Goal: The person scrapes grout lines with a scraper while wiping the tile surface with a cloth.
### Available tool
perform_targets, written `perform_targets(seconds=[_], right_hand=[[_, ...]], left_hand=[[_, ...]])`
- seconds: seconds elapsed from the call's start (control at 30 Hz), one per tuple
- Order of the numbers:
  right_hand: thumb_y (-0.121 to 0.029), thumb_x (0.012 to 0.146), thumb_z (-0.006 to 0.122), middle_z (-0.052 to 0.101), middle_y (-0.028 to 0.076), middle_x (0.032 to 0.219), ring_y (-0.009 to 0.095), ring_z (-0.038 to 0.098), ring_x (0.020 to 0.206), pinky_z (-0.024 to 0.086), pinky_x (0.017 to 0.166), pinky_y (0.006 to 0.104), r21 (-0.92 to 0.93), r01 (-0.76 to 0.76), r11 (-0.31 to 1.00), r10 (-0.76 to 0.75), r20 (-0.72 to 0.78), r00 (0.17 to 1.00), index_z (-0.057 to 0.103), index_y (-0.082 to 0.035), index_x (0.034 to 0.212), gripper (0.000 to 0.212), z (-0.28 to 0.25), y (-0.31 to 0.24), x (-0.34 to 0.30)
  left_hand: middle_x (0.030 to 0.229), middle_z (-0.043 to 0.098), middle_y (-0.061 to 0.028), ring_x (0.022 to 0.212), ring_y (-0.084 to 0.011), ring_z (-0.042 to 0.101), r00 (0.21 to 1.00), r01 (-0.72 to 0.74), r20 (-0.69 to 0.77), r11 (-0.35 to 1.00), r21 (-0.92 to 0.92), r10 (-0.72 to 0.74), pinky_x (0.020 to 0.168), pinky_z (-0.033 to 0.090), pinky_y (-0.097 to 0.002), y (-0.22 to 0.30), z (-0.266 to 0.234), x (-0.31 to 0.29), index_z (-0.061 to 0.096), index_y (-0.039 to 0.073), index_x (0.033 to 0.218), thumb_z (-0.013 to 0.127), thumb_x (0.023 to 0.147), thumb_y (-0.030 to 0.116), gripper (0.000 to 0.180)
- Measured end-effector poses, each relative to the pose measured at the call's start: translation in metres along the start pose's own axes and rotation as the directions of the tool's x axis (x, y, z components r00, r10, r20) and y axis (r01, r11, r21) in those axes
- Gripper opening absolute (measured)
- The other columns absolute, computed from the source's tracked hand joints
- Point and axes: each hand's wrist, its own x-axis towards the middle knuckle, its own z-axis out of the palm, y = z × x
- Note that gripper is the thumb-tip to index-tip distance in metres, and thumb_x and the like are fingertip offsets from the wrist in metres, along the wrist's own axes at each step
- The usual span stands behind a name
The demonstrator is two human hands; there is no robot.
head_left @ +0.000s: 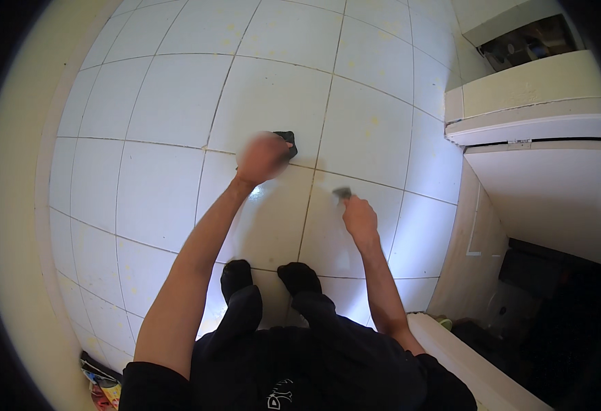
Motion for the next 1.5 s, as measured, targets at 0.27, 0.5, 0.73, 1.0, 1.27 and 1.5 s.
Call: perform_targets(seconds=[0.27,0.5,0.73,1.0,1.27,1.5], right_hand=[[-0.022,0.101,0.049,0.07,0.024,0.087,0.042,0.07,0.084,0.056,0.074,0.0499,-0.024,-0.009,1.0,0.008,-0.05,0.999,0.061,0.001,0.103,0.026,-0.002,-0.003,0.0],[-0.022,0.101,0.05,0.07,0.024,0.087,0.041,0.07,0.085,0.056,0.074,0.0495,-0.024,0.004,1.0,-0.005,-0.03,1.0,0.06,0.001,0.102,0.025,0.003,-0.005,0.005],[-0.024,0.099,0.055,0.071,0.021,0.092,0.039,0.071,0.089,0.056,0.077,0.0489,-0.021,-0.026,0.999,0.024,-0.079,0.997,0.067,-0.001,0.094,0.026,0.0,-0.011,0.003],[-0.025,0.099,0.054,0.071,0.021,0.09,0.039,0.07,0.085,0.055,0.075,0.0492,-0.016,-0.002,1.0,0.001,-0.044,0.999,0.066,-0.001,0.094,0.027,0.004,-0.013,-0.003],[-0.023,0.101,0.052,0.071,0.022,0.087,0.04,0.071,0.083,0.056,0.073,0.0488,0.008,-0.031,0.999,0.032,-0.086,0.996,0.063,0.0,0.102,0.027,0.007,-0.01,0.006],[-0.022,0.1,0.052,0.072,0.021,0.088,0.037,0.072,0.084,0.057,0.074,0.0474,-0.037,0.044,0.998,-0.045,-0.029,0.999,0.065,0.001,0.101,0.026,-0.004,-0.012,0.003]], left_hand=[[0.119,0.06,-0.0034,0.114,-0.0284,0.055,1.0,0.0,-0.006,1.0,0.01,0.0,0.095,0.046,-0.0421,-0.001,0.001,-0.002,0.062,0.017,0.12,0.081,0.069,0.011,0.054],[0.122,0.058,-0.0057,0.116,-0.029,0.054,0.999,0.016,0.028,1.0,-0.025,-0.015,0.1,0.044,-0.0433,0.003,-0.003,-0.001,0.062,0.017,0.124,0.08,0.077,0.016,0.05],[0.124,0.058,-0.0105,0.117,-0.033,0.052,0.999,-0.016,0.05,0.999,-0.034,0.018,0.101,0.041,-0.0457,-0.003,-0.003,-0.003,0.062,0.014,0.126,0.06,0.095,0.035,0.038],[0.123,0.059,-0.0102,0.118,-0.0331,0.052,0.999,-0.018,0.048,1.0,-0.025,0.019,0.101,0.041,-0.0457,0.006,-0.009,0.0,0.063,0.013,0.124,0.064,0.091,0.035,0.04],[0.124,0.057,-0.006,0.119,-0.0304,0.052,0.998,0.015,0.064,1.0,0.017,-0.016,0.1,0.043,-0.0441,0.004,-0.001,-0.001,0.061,0.017,0.125,0.077,0.075,0.016,0.052],[0.124,0.057,-0.0042,0.119,-0.0282,0.052,0.997,0.017,0.074,0.999,0.046,-0.02,0.1,0.043,-0.0427,0.004,0.0,-0.003,0.06,0.018,0.126,0.078,0.075,0.014,0.054]])
